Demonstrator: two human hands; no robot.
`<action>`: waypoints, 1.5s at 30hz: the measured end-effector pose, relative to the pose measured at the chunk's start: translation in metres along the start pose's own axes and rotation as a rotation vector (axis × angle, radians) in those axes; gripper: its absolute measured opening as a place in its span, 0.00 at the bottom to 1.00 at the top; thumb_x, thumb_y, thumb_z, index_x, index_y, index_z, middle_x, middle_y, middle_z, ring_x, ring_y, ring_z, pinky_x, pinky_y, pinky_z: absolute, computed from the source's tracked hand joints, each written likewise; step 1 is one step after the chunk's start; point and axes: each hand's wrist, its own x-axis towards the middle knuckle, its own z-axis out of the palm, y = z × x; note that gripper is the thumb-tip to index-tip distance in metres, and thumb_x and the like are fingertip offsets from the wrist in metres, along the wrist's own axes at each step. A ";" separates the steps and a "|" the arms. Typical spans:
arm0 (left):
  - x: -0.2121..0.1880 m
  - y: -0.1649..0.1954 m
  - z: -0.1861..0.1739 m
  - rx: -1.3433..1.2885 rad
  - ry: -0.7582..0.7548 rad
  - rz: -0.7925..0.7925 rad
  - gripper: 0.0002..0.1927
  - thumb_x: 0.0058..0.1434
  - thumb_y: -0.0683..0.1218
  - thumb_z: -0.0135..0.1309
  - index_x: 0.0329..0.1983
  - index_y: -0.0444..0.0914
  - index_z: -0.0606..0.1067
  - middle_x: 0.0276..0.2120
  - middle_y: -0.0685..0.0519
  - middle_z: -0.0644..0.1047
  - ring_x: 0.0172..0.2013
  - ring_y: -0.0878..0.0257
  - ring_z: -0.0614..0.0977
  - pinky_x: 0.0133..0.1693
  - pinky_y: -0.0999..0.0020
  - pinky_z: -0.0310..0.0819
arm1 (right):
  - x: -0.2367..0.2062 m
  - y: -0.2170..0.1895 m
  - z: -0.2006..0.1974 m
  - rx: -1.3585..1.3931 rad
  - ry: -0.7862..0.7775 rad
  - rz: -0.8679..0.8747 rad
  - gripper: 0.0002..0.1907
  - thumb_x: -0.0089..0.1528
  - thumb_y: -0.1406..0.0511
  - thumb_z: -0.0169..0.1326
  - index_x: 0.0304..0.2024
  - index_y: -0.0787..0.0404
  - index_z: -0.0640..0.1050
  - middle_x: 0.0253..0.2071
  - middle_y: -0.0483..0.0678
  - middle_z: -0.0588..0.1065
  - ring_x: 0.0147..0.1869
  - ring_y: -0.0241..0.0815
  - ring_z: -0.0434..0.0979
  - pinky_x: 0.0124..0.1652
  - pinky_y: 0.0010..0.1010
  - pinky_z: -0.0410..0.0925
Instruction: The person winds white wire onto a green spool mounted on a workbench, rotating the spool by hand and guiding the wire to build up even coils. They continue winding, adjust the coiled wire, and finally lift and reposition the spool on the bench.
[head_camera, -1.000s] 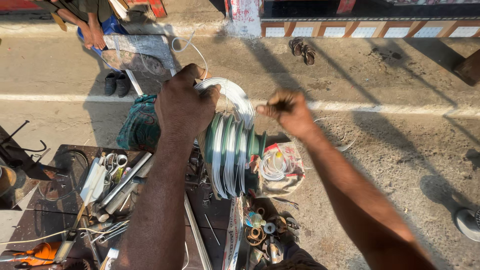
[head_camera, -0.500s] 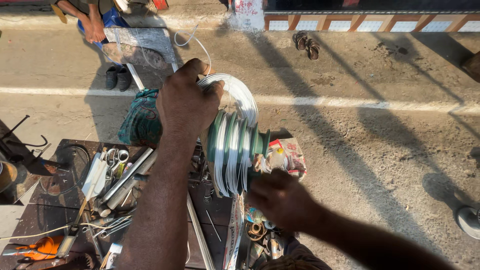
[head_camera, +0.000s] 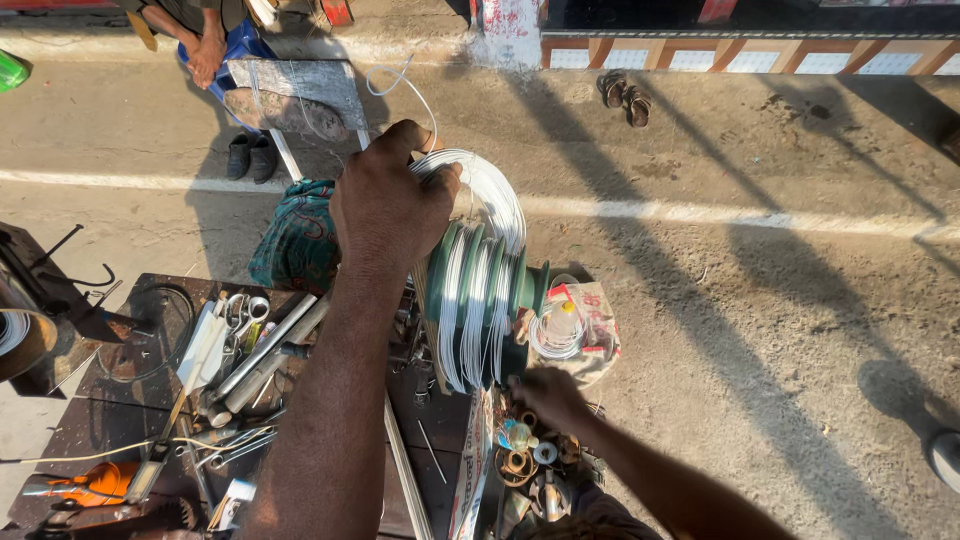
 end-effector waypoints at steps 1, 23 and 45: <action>0.001 0.000 0.000 -0.010 0.029 0.027 0.19 0.55 0.53 0.67 0.45 0.41 0.78 0.36 0.46 0.83 0.38 0.50 0.86 0.39 0.49 0.79 | -0.023 -0.015 0.000 0.036 -0.014 -0.072 0.18 0.68 0.56 0.54 0.27 0.58 0.79 0.22 0.45 0.75 0.23 0.41 0.74 0.26 0.31 0.67; 0.000 0.002 -0.001 -0.042 -0.015 -0.045 0.18 0.55 0.53 0.67 0.46 0.43 0.78 0.36 0.46 0.83 0.39 0.50 0.86 0.40 0.49 0.79 | 0.021 -0.003 0.012 -1.075 -0.321 -0.341 0.31 0.54 0.65 0.64 0.57 0.71 0.69 0.39 0.56 0.73 0.40 0.46 0.72 0.35 0.35 0.72; 0.003 -0.004 0.000 -0.009 0.006 0.001 0.18 0.57 0.53 0.68 0.45 0.41 0.79 0.34 0.47 0.83 0.36 0.54 0.86 0.39 0.51 0.79 | -0.100 -0.208 -0.166 -0.605 0.465 -1.117 0.09 0.60 0.57 0.63 0.30 0.49 0.76 0.30 0.41 0.68 0.35 0.36 0.71 0.32 0.28 0.70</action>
